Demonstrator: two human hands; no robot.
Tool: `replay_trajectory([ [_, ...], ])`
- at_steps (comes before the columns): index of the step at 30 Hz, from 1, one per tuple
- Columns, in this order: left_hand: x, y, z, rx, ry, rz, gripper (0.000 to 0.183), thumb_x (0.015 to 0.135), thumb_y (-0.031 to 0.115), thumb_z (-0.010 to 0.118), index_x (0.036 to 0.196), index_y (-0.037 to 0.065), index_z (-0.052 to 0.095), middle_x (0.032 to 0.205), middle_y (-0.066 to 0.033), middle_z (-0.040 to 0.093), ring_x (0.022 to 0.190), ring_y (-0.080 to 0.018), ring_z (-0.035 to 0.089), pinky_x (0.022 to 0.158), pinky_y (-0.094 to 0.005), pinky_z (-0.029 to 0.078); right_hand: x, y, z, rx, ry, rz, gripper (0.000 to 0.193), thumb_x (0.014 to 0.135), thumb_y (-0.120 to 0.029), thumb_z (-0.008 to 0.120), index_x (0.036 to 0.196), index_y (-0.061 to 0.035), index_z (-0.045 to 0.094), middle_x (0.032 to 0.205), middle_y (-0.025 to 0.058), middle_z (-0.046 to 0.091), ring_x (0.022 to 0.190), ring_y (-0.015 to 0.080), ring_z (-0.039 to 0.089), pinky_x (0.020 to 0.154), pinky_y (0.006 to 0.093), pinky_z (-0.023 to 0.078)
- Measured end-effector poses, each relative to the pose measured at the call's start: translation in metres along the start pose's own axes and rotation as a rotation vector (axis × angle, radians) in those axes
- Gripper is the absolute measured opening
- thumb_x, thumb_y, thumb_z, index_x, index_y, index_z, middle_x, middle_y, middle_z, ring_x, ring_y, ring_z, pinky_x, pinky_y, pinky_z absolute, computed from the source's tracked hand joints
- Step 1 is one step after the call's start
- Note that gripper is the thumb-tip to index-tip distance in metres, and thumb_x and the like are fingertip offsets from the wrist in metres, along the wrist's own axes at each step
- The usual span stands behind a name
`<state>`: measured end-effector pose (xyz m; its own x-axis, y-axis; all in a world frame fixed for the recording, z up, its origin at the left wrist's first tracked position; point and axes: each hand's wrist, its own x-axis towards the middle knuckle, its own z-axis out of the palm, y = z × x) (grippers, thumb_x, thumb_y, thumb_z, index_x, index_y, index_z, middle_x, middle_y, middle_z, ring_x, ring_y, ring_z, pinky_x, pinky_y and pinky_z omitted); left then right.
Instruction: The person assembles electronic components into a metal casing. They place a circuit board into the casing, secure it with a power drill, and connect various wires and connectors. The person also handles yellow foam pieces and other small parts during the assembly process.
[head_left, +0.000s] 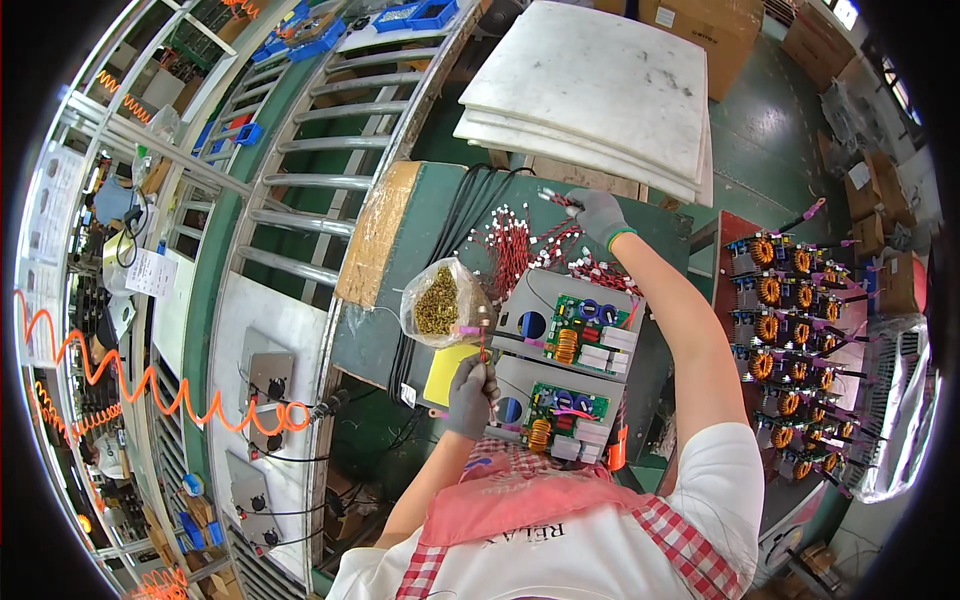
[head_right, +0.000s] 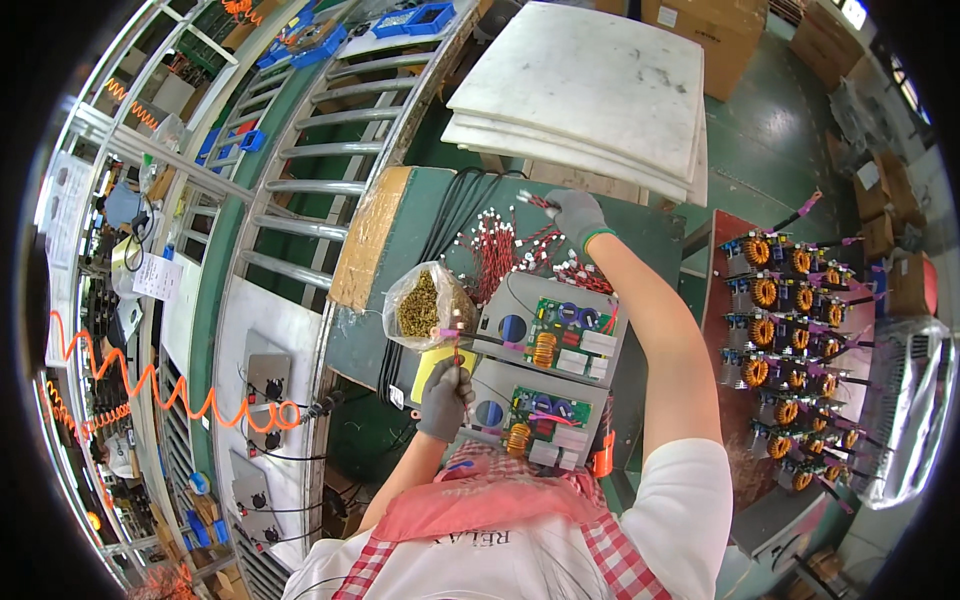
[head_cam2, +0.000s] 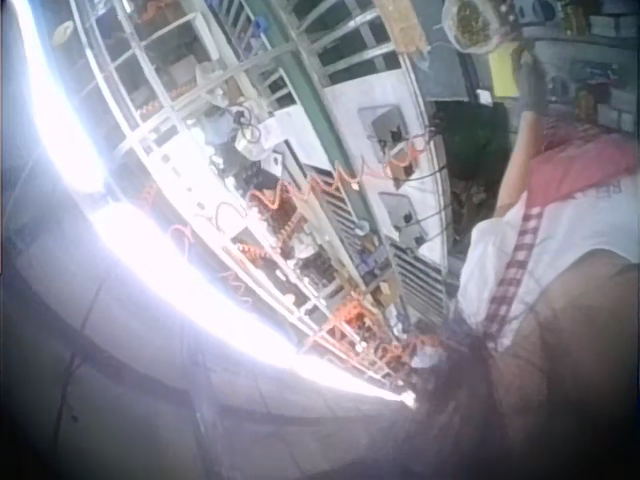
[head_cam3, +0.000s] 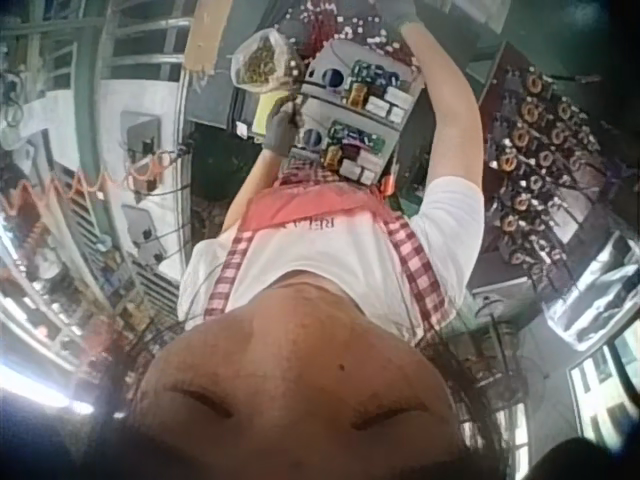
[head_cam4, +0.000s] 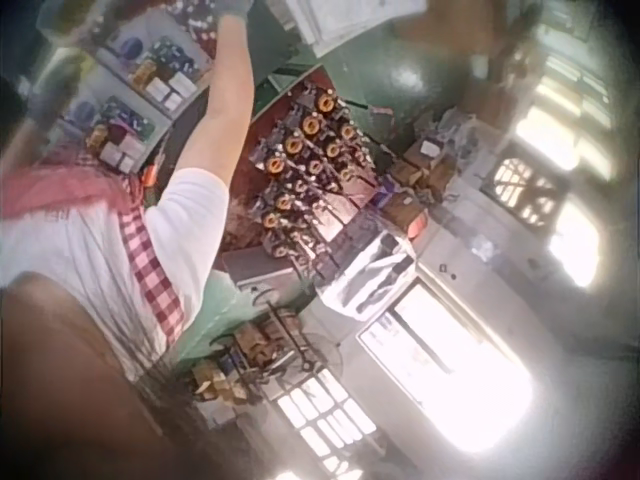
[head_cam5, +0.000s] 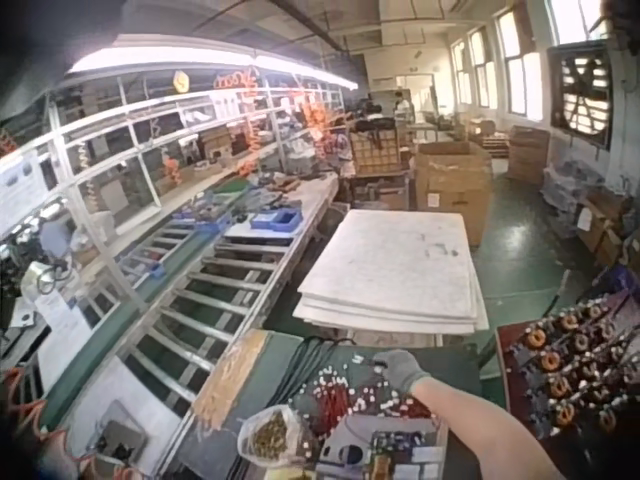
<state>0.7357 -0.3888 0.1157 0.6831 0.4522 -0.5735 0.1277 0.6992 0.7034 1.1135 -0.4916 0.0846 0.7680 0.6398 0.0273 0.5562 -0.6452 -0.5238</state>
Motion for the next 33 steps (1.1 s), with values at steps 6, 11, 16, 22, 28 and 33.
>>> replay_trajectory([
  [6, -0.029, 0.049, 0.058, 0.13, -0.186, 0.152, 0.028, 0.087, 0.021, 0.06, 0.107, 0.004, 0.053, 0.066, 0.0057, 0.041, 0.048, -0.0022, 0.032, 0.043, -0.0187, 0.025, -0.1, -0.123, -0.086, 0.524, -0.229, 0.015, 0.018, 0.084, -0.02, 0.066, 0.09, -0.0032, 0.065, 0.071, 0.0071, 0.061, 0.064, 0.011, 0.054, 0.062, 0.0282, 0.047],
  [11, -0.05, 0.065, 0.083, 0.091, -0.312, 0.257, 0.027, 0.089, 0.025, 0.057, 0.106, 0.004, 0.054, 0.062, 0.0076, 0.038, 0.047, -0.0017, 0.032, 0.044, -0.0176, 0.026, -0.185, -0.175, -0.105, 0.835, -0.58, -0.048, 0.025, 0.085, -0.019, 0.066, 0.098, 0.0014, 0.065, 0.076, 0.0035, 0.064, 0.069, 0.0074, 0.055, 0.061, 0.0245, 0.045],
  [16, -0.07, 0.052, 0.083, 0.131, -0.232, 0.244, 0.03, 0.092, 0.033, 0.057, 0.092, 0.003, 0.059, 0.058, 0.0063, 0.036, 0.045, -0.0025, 0.03, 0.043, -0.019, 0.025, -0.229, -0.173, -0.093, 0.979, -0.641, -0.014, 0.027, 0.086, -0.015, 0.063, 0.106, 0.0028, 0.061, 0.085, 0.0034, 0.064, 0.075, 0.0079, 0.058, 0.068, 0.0243, 0.046],
  [22, -0.066, 0.043, 0.05, -0.169, -0.182, 0.054, 0.026, 0.095, 0.029, 0.053, 0.093, 0.003, 0.056, 0.058, 0.0063, 0.036, 0.042, -0.0024, 0.027, 0.04, -0.0188, 0.023, -0.258, -0.171, -0.104, 1.08, -0.532, -0.201, 0.032, 0.083, -0.005, 0.056, 0.114, -0.0021, 0.06, 0.094, 0.0007, 0.061, 0.075, 0.005, 0.05, 0.069, 0.0224, 0.043],
  [28, -0.067, 0.035, 0.036, -0.29, -0.177, -0.089, 0.025, 0.095, 0.03, 0.052, 0.093, 0.005, 0.055, 0.06, 0.0061, 0.039, 0.042, -0.0026, 0.026, 0.04, -0.0186, 0.023, -0.274, -0.189, -0.088, 0.813, -0.239, -0.482, 0.04, 0.075, -0.001, 0.067, 0.114, -0.002, 0.059, 0.105, 0.0039, 0.06, 0.098, 0.0148, 0.057, 0.084, 0.0278, 0.046],
  [33, -0.083, 0.021, 0.025, -0.307, -0.25, -0.192, 0.026, 0.093, 0.035, 0.056, 0.098, 0.009, 0.054, 0.068, 0.0036, 0.045, 0.045, -0.0032, 0.026, 0.042, -0.0173, 0.023, -0.27, -0.189, -0.044, 1.28, -0.036, -0.427, 0.018, 0.091, -0.006, 0.05, 0.105, 0.0014, 0.059, 0.106, 0.0114, 0.061, 0.104, 0.0185, 0.058, 0.093, 0.0324, 0.045],
])
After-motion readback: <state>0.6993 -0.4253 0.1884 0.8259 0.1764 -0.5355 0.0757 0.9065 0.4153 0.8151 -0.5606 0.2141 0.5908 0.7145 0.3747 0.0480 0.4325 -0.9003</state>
